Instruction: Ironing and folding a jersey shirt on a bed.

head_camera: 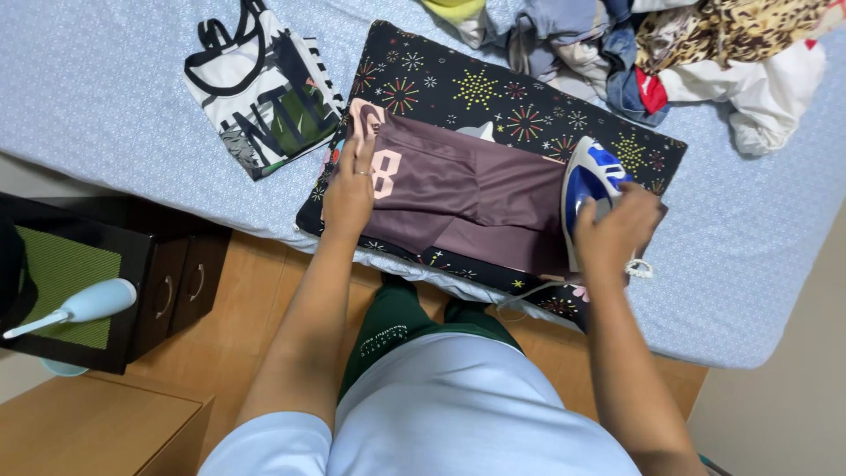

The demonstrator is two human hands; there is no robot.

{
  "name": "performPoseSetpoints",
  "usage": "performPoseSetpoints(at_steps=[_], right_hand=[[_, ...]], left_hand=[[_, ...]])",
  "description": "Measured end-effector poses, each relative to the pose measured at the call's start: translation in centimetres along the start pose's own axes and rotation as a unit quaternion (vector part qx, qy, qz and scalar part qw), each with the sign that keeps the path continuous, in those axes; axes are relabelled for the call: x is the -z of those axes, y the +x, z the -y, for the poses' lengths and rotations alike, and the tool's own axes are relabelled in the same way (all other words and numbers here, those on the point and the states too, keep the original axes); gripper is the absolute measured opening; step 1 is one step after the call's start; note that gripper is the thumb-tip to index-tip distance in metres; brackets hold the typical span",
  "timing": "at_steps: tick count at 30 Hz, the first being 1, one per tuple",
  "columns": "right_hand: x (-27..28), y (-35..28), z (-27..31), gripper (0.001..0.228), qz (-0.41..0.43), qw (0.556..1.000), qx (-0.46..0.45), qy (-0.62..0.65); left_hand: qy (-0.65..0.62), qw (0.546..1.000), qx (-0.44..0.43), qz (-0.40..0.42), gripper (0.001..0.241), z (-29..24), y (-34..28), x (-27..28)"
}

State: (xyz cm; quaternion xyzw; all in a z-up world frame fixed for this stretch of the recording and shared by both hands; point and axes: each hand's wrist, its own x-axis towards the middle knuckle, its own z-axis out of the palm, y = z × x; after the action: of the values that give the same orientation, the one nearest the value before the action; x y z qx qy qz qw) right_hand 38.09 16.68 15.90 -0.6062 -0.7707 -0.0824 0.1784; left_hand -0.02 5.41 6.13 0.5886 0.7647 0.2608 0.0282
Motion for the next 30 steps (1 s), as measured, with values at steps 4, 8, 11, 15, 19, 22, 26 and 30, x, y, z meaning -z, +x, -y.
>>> performPoseSetpoints(at_steps=[4, 8, 11, 15, 19, 22, 26, 30], right_hand=[[0.0, 0.8, -8.0, 0.068, 0.116, 0.990, -0.044, -0.066], [-3.2, 1.3, -11.2, 0.039, 0.323, 0.898, -0.169, 0.246], [-3.5, 1.3, -10.5, 0.036, 0.326, 0.851, -0.225, 0.346], [-1.9, 1.6, -8.0, 0.041, 0.326, 0.815, -0.191, 0.439], [-0.7, 1.9, -4.0, 0.046, 0.311, 0.818, -0.164, 0.456], [-0.7, 1.9, -1.9, 0.047, 0.307, 0.794, -0.139, 0.506], [-0.4, 2.0, 0.0, 0.043, 0.323, 0.783, -0.164, 0.505], [-1.0, 2.1, 0.8, 0.043, 0.324, 0.773, -0.157, 0.522]], left_hand=[[-0.014, 0.996, 0.058, -0.069, 0.051, -3.3, 0.1, 0.3], [-0.124, 0.992, 0.023, -0.006, 0.027, -9.7, 0.9, -0.2], [-0.166, 0.982, -0.081, 0.027, 0.016, -15.3, 1.6, -0.5], [-0.166, 0.964, -0.204, 0.026, 0.022, -22.8, 1.8, 0.4], [-0.158, 0.966, -0.200, 0.031, 0.036, -24.8, 2.8, 0.1], [-0.142, 0.976, -0.162, 0.033, 0.045, -24.7, 3.1, 0.2], [-0.124, 0.985, -0.114, 0.044, 0.044, -23.8, 3.2, 0.3], [-0.123, 0.986, -0.102, 0.052, 0.040, -22.8, 3.6, 0.5]])
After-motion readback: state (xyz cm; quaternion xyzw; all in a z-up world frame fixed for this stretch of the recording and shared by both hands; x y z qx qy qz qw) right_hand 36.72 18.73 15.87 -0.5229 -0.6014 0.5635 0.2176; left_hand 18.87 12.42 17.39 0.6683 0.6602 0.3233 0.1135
